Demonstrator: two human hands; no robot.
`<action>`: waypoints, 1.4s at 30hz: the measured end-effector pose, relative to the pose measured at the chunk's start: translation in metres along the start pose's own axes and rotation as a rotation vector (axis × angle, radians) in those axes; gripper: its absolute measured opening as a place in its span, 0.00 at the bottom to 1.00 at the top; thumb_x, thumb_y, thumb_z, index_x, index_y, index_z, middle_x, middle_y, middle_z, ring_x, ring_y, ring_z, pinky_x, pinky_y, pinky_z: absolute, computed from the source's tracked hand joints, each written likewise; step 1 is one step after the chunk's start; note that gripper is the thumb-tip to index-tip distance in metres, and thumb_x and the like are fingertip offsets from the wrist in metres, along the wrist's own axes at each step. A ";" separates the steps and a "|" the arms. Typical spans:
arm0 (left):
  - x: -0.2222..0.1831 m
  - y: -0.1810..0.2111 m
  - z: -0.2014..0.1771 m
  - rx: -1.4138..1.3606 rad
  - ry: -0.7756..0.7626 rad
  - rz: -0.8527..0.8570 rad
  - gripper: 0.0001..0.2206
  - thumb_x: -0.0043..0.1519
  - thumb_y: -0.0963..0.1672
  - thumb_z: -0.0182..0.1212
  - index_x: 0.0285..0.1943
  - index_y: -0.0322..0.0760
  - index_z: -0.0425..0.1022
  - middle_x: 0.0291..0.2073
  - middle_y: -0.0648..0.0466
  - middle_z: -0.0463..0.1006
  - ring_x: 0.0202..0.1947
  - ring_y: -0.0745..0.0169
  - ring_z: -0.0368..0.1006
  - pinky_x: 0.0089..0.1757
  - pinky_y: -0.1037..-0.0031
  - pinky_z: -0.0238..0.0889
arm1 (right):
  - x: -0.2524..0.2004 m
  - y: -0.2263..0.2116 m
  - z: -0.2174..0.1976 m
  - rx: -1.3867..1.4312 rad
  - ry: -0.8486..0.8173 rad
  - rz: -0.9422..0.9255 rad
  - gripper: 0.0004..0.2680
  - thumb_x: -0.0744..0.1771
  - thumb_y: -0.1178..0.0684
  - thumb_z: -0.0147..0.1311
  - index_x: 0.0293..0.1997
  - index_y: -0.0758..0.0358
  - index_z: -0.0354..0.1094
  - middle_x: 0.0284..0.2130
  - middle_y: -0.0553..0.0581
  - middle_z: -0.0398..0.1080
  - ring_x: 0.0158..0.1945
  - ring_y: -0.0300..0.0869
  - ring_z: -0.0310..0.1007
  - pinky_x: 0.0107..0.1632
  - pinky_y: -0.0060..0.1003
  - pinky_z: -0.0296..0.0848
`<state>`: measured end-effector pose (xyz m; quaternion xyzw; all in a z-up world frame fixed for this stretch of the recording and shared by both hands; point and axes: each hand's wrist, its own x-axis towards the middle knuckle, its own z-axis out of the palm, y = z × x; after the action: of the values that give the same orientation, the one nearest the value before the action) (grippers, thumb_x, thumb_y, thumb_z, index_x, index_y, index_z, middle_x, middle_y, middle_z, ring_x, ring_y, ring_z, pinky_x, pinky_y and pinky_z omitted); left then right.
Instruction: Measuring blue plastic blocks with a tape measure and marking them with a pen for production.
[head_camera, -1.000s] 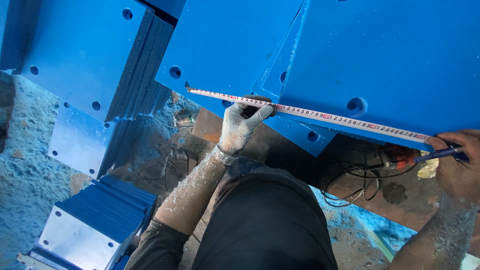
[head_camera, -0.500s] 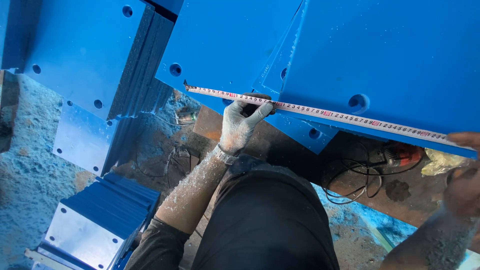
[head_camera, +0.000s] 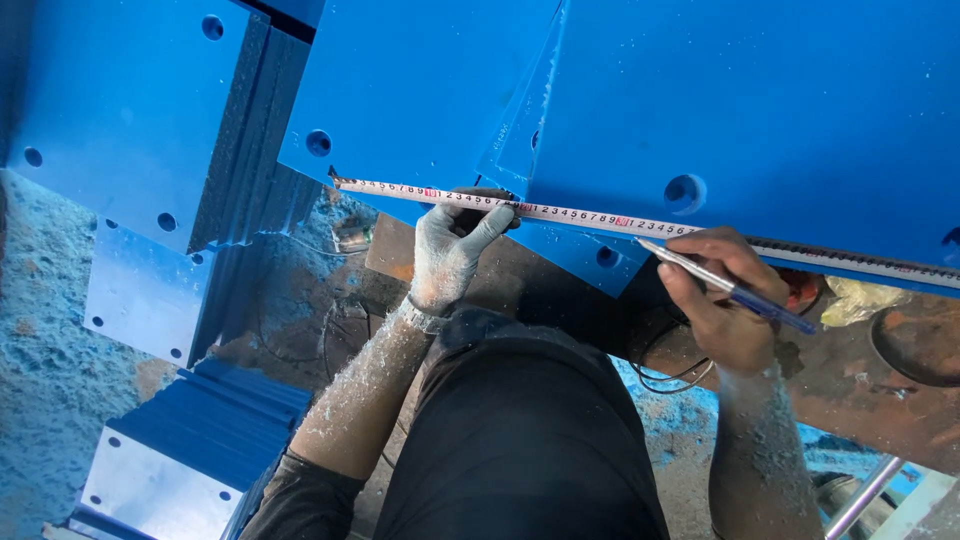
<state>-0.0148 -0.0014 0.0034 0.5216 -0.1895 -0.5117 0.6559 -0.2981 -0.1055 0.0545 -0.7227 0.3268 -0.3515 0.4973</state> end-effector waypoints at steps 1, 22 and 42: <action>0.000 0.000 0.000 0.013 0.004 0.006 0.11 0.62 0.38 0.67 0.52 0.27 0.77 0.39 0.42 0.84 0.38 0.58 0.83 0.41 0.78 0.79 | 0.003 -0.004 0.004 -0.101 -0.021 0.015 0.10 0.66 0.63 0.63 0.48 0.62 0.67 0.47 0.59 0.74 0.34 0.32 0.70 0.32 0.22 0.67; -0.001 0.003 -0.001 0.071 0.013 0.007 0.10 0.61 0.39 0.68 0.49 0.29 0.78 0.37 0.45 0.84 0.36 0.61 0.83 0.38 0.81 0.78 | 0.007 -0.007 0.023 -0.266 -0.035 -0.032 0.09 0.67 0.66 0.61 0.48 0.71 0.64 0.45 0.66 0.73 0.39 0.45 0.74 0.42 0.35 0.75; -0.002 0.006 -0.001 0.064 -0.025 0.064 0.11 0.62 0.40 0.68 0.51 0.30 0.77 0.38 0.44 0.84 0.38 0.61 0.82 0.39 0.80 0.78 | 0.001 -0.001 0.021 -0.204 -0.016 0.063 0.08 0.68 0.67 0.57 0.50 0.71 0.63 0.46 0.66 0.70 0.41 0.45 0.72 0.45 0.35 0.74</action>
<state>-0.0119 0.0001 0.0087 0.5294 -0.2307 -0.4905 0.6526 -0.2797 -0.0958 0.0502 -0.7617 0.3795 -0.2949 0.4346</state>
